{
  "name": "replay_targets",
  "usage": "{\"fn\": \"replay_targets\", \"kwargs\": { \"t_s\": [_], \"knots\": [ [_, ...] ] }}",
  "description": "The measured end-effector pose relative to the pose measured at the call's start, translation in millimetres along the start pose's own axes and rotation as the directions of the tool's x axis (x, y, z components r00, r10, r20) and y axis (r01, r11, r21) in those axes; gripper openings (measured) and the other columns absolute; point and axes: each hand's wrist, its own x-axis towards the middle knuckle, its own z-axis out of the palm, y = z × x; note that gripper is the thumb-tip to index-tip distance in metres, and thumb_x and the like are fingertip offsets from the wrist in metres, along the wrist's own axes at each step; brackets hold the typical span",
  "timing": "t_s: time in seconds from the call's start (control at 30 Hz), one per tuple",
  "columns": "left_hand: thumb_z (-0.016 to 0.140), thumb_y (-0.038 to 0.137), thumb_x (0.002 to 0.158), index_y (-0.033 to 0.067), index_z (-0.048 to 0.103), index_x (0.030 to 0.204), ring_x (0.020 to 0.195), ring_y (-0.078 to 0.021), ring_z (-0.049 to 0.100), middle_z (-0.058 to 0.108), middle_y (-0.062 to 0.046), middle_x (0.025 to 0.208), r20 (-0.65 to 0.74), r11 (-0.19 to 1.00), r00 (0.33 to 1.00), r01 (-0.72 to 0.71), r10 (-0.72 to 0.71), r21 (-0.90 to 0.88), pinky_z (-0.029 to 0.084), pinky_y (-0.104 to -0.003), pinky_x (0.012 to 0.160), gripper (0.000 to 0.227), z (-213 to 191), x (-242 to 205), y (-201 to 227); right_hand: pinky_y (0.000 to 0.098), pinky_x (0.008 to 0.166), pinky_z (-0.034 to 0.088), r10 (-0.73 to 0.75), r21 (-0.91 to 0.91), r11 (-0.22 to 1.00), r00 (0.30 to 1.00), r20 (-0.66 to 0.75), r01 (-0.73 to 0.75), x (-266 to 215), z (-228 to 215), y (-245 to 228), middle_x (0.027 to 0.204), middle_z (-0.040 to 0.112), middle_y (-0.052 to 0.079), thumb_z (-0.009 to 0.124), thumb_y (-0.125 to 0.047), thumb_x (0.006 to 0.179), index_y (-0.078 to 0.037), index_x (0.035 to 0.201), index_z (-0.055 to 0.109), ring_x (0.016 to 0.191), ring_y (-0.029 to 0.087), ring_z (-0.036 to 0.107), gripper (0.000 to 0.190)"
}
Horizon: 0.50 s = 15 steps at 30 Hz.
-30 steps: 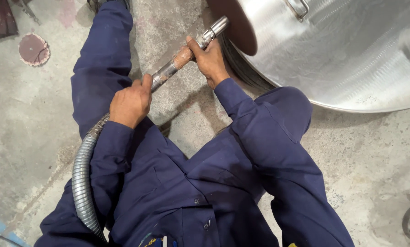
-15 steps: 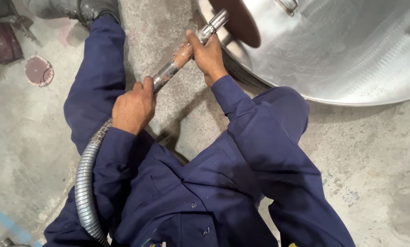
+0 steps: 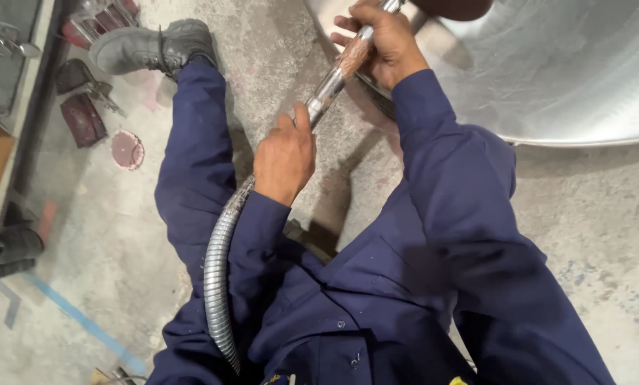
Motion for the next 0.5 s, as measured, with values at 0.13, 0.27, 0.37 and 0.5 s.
{"fn": "replay_targets", "kwargs": {
  "t_s": [0.13, 0.27, 0.37, 0.5],
  "knots": [
    [0.065, 0.024, 0.094, -0.0012, 0.050, 0.136, 0.060, -0.0303, 0.069, 0.063, -0.017, 0.087, 0.047, 1.000, 0.999, -0.007, 0.008, -0.031, 0.056, -0.041, 0.052, 0.051, -6, -27, -25, 0.0552, 0.092, 0.066, 0.093, 0.120, 0.987, 0.992, 0.080, -0.102, -1, 12, 31, 0.098, 0.076, 0.011, 0.071, -0.019, 0.091, -0.003, 0.116, 0.059, 0.094, 0.029, 0.078, 0.032],
    [0.060, 0.018, 0.098, 0.0052, 0.050, 0.134, 0.067, -0.0368, 0.069, 0.065, -0.017, 0.090, 0.180, 0.989, 0.981, 0.095, -0.073, -0.115, 0.055, -0.049, 0.056, 0.040, -13, -58, -56, 0.0546, 0.094, 0.064, 0.249, -0.039, 0.968, 0.966, 0.073, -0.247, -27, 45, 53, 0.088, 0.074, 0.009, 0.074, -0.024, 0.089, -0.006, 0.094, 0.067, 0.088, 0.026, 0.079, 0.021],
    [0.059, 0.015, 0.092, 0.0090, 0.052, 0.130, 0.072, -0.0418, 0.068, 0.067, -0.018, 0.093, 0.219, 0.972, 0.966, 0.174, -0.138, -0.155, 0.053, -0.056, 0.062, 0.039, -17, -76, -73, 0.0545, 0.093, 0.063, 0.315, -0.104, 0.946, 0.945, 0.089, -0.306, -37, 64, 70, 0.089, 0.076, 0.010, 0.072, -0.026, 0.089, -0.008, 0.091, 0.066, 0.087, 0.025, 0.079, 0.020],
    [0.057, 0.014, 0.091, 0.0084, 0.050, 0.129, 0.077, -0.0438, 0.069, 0.068, -0.019, 0.093, 0.270, 0.961, 0.948, 0.221, -0.170, -0.169, 0.053, -0.058, 0.067, 0.039, -13, -90, -83, 0.0549, 0.092, 0.061, 0.338, -0.156, 0.932, 0.939, 0.055, -0.327, -49, 78, 74, 0.092, 0.075, 0.006, 0.071, -0.023, 0.089, -0.009, 0.096, 0.068, 0.091, 0.023, 0.079, 0.016]
  ]
}}
